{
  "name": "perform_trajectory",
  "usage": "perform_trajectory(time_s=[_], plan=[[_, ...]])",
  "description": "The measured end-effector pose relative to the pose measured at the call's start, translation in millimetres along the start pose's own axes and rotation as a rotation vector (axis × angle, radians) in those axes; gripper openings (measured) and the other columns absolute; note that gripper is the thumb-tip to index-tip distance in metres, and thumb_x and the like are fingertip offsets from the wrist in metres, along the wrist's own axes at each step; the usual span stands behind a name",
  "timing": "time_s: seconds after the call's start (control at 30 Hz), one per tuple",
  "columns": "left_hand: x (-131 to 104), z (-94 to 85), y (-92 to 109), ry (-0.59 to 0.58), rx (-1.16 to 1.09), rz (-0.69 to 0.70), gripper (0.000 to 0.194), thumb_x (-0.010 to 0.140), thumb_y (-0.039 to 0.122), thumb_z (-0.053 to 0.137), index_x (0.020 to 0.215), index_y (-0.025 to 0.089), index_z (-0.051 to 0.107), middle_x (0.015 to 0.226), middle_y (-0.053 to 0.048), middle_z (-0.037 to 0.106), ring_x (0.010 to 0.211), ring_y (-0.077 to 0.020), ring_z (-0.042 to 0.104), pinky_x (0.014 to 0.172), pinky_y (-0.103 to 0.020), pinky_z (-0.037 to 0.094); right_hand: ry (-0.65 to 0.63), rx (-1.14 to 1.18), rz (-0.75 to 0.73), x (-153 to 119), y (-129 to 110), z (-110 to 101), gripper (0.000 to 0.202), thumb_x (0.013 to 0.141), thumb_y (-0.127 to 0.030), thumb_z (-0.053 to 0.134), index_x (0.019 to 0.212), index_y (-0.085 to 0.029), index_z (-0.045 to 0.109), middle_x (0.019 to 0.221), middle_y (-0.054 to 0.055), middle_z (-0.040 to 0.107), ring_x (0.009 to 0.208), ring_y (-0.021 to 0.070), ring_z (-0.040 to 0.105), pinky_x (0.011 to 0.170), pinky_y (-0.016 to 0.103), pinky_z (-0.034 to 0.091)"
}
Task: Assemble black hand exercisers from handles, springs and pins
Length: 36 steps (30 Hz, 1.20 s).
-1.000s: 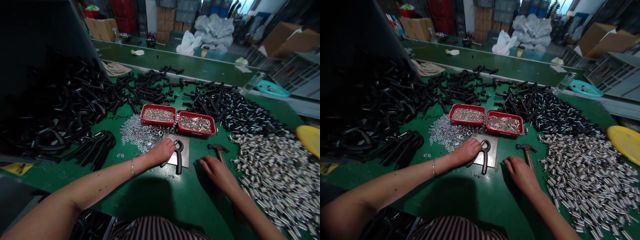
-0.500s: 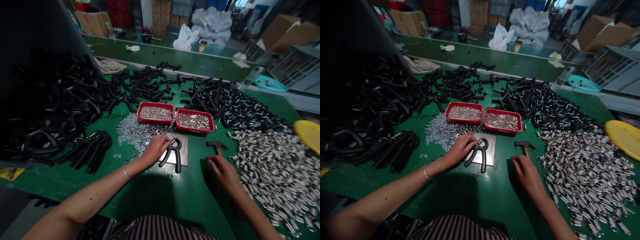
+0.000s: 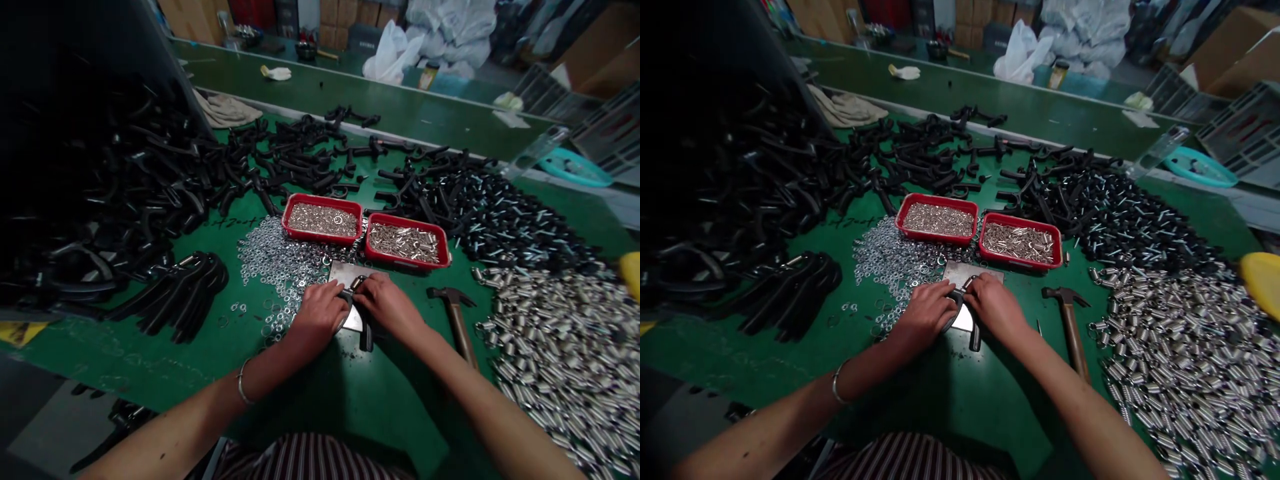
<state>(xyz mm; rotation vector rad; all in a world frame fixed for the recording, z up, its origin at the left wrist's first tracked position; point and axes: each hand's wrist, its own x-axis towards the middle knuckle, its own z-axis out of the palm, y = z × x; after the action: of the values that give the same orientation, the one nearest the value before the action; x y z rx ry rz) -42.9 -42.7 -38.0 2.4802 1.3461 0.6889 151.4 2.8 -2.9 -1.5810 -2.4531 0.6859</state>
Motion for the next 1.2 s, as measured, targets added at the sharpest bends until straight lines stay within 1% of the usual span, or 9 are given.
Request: perform_trajectory(time_s=[0.2, 0.37, 0.5, 0.6, 0.73, 0.83, 1.03, 1.1, 1.2], plan=[[1, -0.8, 2, 0.006, 0.017, -0.004, 0.016, 0.098, 0.024, 0.051, 0.091, 0.017, 0.064, 0.129, -0.013, 0.064, 0.129, -0.0302, 0.052, 0.105, -0.051, 0.037, -0.244, -0.106, -0.014, 24, -2, -18, 0.015, 0.091, -0.025, 0.061, 0.082, -0.017, 0.069, 0.084, 0.009, 0.070, 0.075, 0.0196, 0.063, 0.068, 0.027, 0.042], [-1, 0.4, 2, 0.045, 0.011, -0.008, 0.013, 0.097, 0.022, 0.053, 0.091, 0.016, 0.063, 0.128, -0.013, 0.065, 0.128, -0.0299, 0.053, 0.105, -0.052, 0.038, -0.252, -0.232, -0.034, 30, -9, -21, 0.018, 0.090, -0.026, 0.057, 0.081, -0.015, 0.068, 0.084, 0.013, 0.070, 0.071, 0.0204, 0.062, 0.063, 0.029, 0.037], [-2, 1.6, 1, 0.054, -0.007, -0.029, 0.011, 0.096, 0.022, 0.054, 0.091, 0.016, 0.063, 0.128, -0.013, 0.065, 0.129, -0.0291, 0.052, 0.106, -0.050, 0.037, -0.226, -0.033, 0.031, 28, 1, -20, 0.016, 0.088, -0.022, 0.055, 0.078, -0.015, 0.065, 0.075, 0.007, 0.069, 0.065, 0.0175, 0.060, 0.059, 0.027, 0.037], [-2, -1.9, -1, 0.063, -0.068, -0.043, 0.009, 0.096, 0.021, 0.055, 0.091, 0.018, 0.062, 0.126, -0.011, 0.066, 0.127, -0.0274, 0.053, 0.106, -0.048, 0.037, -0.194, 0.174, 0.074, 22, 9, -17, 0.019, 0.091, -0.028, 0.053, 0.081, -0.017, 0.065, 0.075, 0.004, 0.068, 0.066, 0.0168, 0.061, 0.061, 0.026, 0.041], [1, -13.2, -2, 0.111, -0.136, -0.095, 0.012, 0.099, 0.022, 0.050, 0.096, 0.018, 0.061, 0.104, -0.007, 0.070, 0.101, -0.0225, 0.062, 0.095, -0.042, 0.042, -0.053, 0.145, 0.009, 13, 9, -8, 0.013, 0.088, -0.028, 0.058, 0.082, -0.019, 0.063, 0.086, 0.007, 0.068, 0.080, 0.0197, 0.061, 0.071, 0.029, 0.043], [4, -21.4, -4, 0.127, -0.173, -0.137, 0.012, 0.099, 0.024, 0.051, 0.095, 0.018, 0.061, 0.091, -0.004, 0.069, 0.089, -0.0205, 0.061, 0.087, -0.039, 0.044, 0.017, 0.219, 0.043, 10, 11, -3, 0.014, 0.089, -0.027, 0.055, 0.077, -0.020, 0.059, 0.079, 0.005, 0.066, 0.073, 0.0180, 0.059, 0.069, 0.029, 0.043], [20, -27.0, -14, 0.052, -0.409, -0.272, 0.001, 0.092, 0.022, 0.063, 0.091, 0.021, 0.064, 0.090, 0.000, 0.070, 0.088, -0.0173, 0.063, 0.082, -0.032, 0.046, 0.252, 0.621, 0.245, -13, 26, 5, 0.025, 0.090, -0.044, 0.055, 0.090, -0.020, 0.061, 0.078, 0.002, 0.064, 0.062, 0.0157, 0.058, 0.062, 0.029, 0.046], [28, -24.5, -15, 0.011, -0.407, -0.251, 0.003, 0.092, 0.023, 0.063, 0.090, 0.021, 0.064, 0.091, 0.000, 0.070, 0.088, -0.0173, 0.063, 0.083, -0.032, 0.045, 0.277, 0.714, 0.282, -26, 29, 10, 0.027, 0.089, -0.046, 0.057, 0.091, -0.019, 0.062, 0.077, 0.001, 0.063, 0.061, 0.0154, 0.057, 0.060, 0.028, 0.046], [38, -18.0, -12, -0.099, -0.254, -0.124, 0.010, 0.097, 0.023, 0.056, 0.093, 0.019, 0.065, 0.094, -0.002, 0.070, 0.093, -0.0196, 0.061, 0.088, -0.037, 0.042, 0.287, 0.809, 0.302, -39, 32, 16, 0.027, 0.089, -0.046, 0.058, 0.092, -0.019, 0.062, 0.079, 0.002, 0.065, 0.063, 0.0154, 0.058, 0.060, 0.028, 0.047]])
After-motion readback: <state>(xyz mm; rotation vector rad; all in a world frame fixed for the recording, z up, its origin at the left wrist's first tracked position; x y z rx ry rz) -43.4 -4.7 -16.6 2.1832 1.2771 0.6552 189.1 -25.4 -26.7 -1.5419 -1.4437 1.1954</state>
